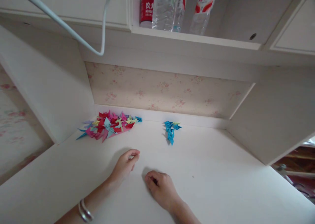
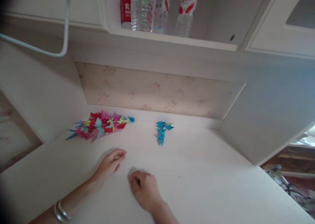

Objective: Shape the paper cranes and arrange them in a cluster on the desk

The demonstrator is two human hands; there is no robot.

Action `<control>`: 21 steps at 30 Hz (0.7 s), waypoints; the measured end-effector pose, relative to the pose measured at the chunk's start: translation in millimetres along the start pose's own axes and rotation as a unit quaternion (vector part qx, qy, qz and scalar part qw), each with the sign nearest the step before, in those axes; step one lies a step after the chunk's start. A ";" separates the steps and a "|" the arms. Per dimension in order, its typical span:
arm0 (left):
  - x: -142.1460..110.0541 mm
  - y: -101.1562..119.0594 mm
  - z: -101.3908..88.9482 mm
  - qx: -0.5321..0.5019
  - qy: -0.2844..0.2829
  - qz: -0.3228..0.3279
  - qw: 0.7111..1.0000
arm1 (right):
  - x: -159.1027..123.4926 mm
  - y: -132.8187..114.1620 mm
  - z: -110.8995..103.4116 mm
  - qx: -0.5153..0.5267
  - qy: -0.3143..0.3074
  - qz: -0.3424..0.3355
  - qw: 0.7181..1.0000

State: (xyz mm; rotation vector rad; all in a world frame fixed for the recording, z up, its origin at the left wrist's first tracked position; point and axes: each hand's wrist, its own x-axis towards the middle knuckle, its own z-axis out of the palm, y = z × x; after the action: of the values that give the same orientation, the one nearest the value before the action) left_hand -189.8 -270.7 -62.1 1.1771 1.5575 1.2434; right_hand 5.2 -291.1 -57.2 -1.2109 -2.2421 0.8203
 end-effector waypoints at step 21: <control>-15.3 -25.1 -47.8 -0.043 -0.013 -0.031 0.999 | 193.8 -76.8 79.2 0.101 -0.010 0.037 0.994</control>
State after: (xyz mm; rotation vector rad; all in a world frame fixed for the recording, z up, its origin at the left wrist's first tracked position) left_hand -236.2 -298.7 -77.0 1.0791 1.4945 1.2370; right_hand -188.1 -181.2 -39.2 -1.1996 -2.0807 1.0640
